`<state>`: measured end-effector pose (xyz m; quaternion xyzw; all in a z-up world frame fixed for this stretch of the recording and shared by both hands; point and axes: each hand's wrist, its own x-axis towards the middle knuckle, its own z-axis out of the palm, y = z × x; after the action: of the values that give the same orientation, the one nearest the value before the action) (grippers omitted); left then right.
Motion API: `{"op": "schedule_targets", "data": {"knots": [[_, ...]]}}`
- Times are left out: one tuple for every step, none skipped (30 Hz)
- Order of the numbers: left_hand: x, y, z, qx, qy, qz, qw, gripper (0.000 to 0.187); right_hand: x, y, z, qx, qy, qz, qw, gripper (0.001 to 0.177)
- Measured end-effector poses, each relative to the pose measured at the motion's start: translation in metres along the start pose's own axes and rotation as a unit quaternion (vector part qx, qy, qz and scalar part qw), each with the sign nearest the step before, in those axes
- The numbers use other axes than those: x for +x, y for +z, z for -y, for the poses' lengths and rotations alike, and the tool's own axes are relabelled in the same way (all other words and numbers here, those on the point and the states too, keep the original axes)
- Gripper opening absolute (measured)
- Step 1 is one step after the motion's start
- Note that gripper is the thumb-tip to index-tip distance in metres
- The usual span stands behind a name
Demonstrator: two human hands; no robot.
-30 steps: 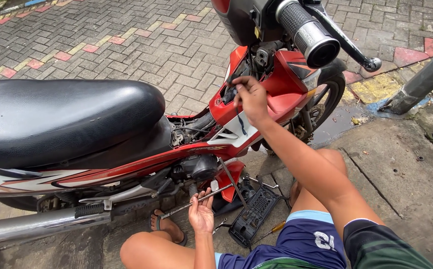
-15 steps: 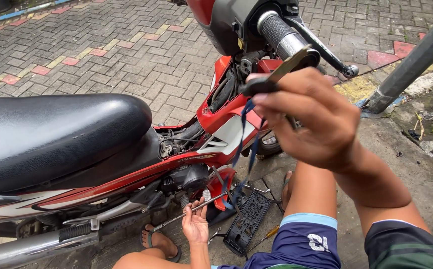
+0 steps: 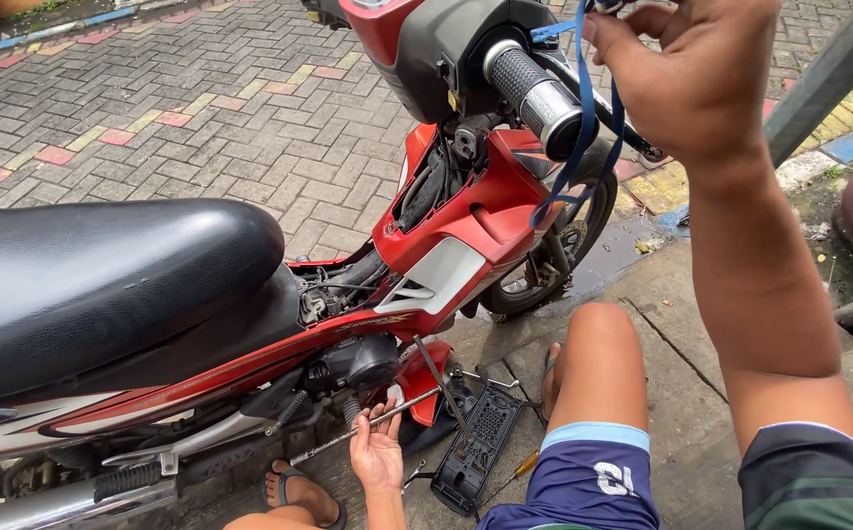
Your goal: The person works on a red motorcycle, using a T-handle wrench to tighten bolts on the handlebar area and under the seat. They remove the seat to access the internal components and continue using the wrench on the frame.
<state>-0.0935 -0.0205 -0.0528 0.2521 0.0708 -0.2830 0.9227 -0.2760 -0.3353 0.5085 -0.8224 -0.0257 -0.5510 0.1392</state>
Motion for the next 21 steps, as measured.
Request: {"op": "schedule_targets", "data": {"knots": [[0.0,-0.001,-0.001,-0.001,0.0,0.002,1.0,0.018,-0.006,-0.002,0.003,-0.001,-0.001,-0.001,1.0,0.03],[0.0,-0.002,-0.002,0.001,0.0,-0.002,1.0,0.018,-0.011,-0.003,0.005,-0.117,-0.027,-0.016,0.993,0.027],[-0.001,-0.003,-0.001,0.0,0.002,-0.006,1.0,0.019,-0.015,-0.003,0.007,-0.227,-0.056,-0.029,0.972,0.028],[0.0,-0.003,-0.002,-0.003,0.004,-0.005,1.0,0.019,-0.017,-0.001,0.016,-0.226,-0.059,-0.029,0.972,0.028],[-0.001,-0.003,-0.003,0.002,0.005,-0.001,1.0,0.019,-0.02,0.003,0.024,-0.145,-0.041,-0.065,0.986,0.03],[-0.002,-0.004,-0.003,0.008,0.007,0.003,1.0,0.02,-0.022,0.006,0.032,-0.059,-0.02,-0.099,0.993,0.037],[-0.001,-0.004,-0.003,0.009,0.009,0.002,1.0,0.02,-0.022,0.004,0.028,-0.057,-0.02,-0.099,0.993,0.037],[0.001,-0.004,-0.002,0.01,0.008,-0.001,1.0,0.019,-0.022,0.002,0.024,-0.044,-0.029,-0.108,0.993,0.038],[0.001,-0.005,-0.002,0.012,0.006,-0.003,1.0,0.018,-0.023,-0.001,0.021,-0.034,-0.036,-0.117,0.992,0.04],[-0.001,-0.006,-0.003,0.015,0.006,-0.004,1.0,0.018,-0.017,0.001,0.02,-0.033,-0.033,-0.118,0.992,0.04],[-0.001,-0.005,-0.002,0.016,0.005,-0.009,1.0,0.016,-0.01,0.001,0.019,-0.094,-0.057,-0.082,0.991,0.034],[0.0,-0.003,-0.001,0.016,0.004,-0.014,1.0,0.015,-0.003,0.001,0.017,-0.152,-0.08,-0.044,0.984,0.032],[0.0,-0.002,-0.001,0.016,0.002,-0.012,1.0,0.015,0.002,0.003,0.014,-0.154,-0.08,-0.044,0.984,0.032],[0.0,-0.002,0.0,0.02,0.001,-0.009,1.0,0.016,0.008,0.005,0.011,-0.16,-0.064,0.002,0.985,0.029],[-0.001,-0.002,0.0,0.023,0.001,-0.008,1.0,0.016,0.014,0.008,0.008,-0.164,-0.048,0.049,0.984,0.027],[-0.003,-0.001,0.001,0.023,0.002,-0.008,1.0,0.016,0.021,0.007,0.021,-0.164,-0.049,0.049,0.984,0.027],[-0.004,-0.001,0.001,0.029,0.003,-0.008,1.0,0.017,0.029,0.008,0.034,-0.158,-0.035,0.11,0.981,0.023],[-0.004,-0.001,0.0,0.036,0.004,-0.008,0.999,0.017,0.036,0.008,0.047,-0.152,-0.022,0.171,0.973,0.038],[-0.003,-0.001,-0.001,0.037,0.004,-0.008,0.999,0.017,0.038,0.007,0.058,-0.151,-0.022,0.17,0.974,0.038],[-0.001,-0.002,-0.002,0.039,0.005,-0.004,0.999,0.017,0.04,0.006,0.068,-0.08,-0.022,0.198,0.977,0.037],[-0.002,-0.004,-0.001,0.04,0.004,-0.002,0.999,0.018,0.042,0.004,0.079,-0.009,-0.023,0.227,0.974,0.036]]}}
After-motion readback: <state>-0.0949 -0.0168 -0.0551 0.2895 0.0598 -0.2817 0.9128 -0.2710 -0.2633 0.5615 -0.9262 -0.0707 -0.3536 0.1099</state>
